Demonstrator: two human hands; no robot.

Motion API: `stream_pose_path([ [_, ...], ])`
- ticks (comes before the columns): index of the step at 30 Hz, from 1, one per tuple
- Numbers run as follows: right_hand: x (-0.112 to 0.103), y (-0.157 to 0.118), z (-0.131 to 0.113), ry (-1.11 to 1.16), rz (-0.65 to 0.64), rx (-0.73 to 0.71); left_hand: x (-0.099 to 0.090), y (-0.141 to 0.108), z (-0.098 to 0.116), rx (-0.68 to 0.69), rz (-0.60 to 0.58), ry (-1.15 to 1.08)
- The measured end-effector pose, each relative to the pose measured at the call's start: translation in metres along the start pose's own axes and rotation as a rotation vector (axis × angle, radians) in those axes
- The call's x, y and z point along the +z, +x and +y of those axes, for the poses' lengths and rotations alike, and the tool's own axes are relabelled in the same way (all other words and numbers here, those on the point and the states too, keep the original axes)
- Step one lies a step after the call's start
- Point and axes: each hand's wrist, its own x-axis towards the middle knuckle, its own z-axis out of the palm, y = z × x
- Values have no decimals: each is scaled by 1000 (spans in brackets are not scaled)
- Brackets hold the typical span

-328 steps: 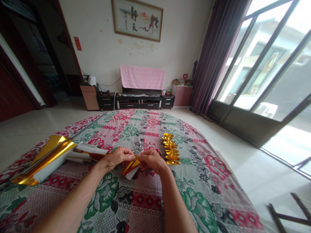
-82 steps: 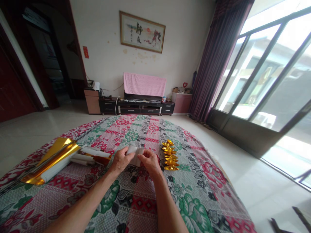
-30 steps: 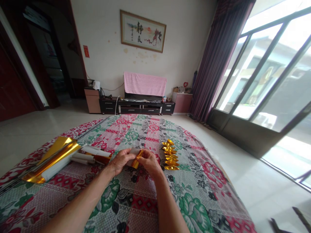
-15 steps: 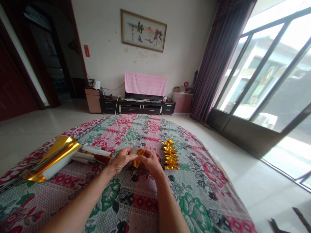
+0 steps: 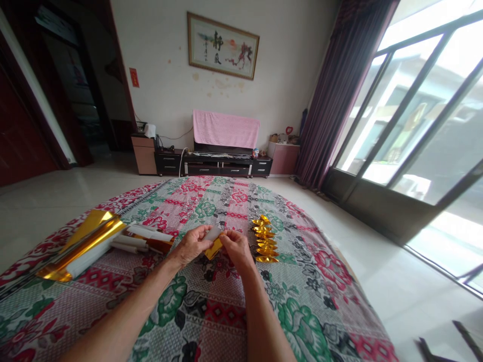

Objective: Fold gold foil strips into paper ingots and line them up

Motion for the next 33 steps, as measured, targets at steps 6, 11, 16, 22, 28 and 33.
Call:
stream_pose_path([
  [6,0,1,1,-571,219,-218,-1,1,-7,143,183,502],
  [11,3,-2,4,-906,307,-308,2,1,-10,291,238,735],
  [16,8,-6,5,-1070,326,-311,1,3,-17,381,234,833],
  [22,12,-8,7,-1151,326,-304,-4,0,-17,369,184,927],
  [28,8,-6,12,-1131,359,-410,-7,-1,-13,302,106,939],
  [33,7,-8,7,-1095,190,-535,-7,-1,-12,305,74,957],
])
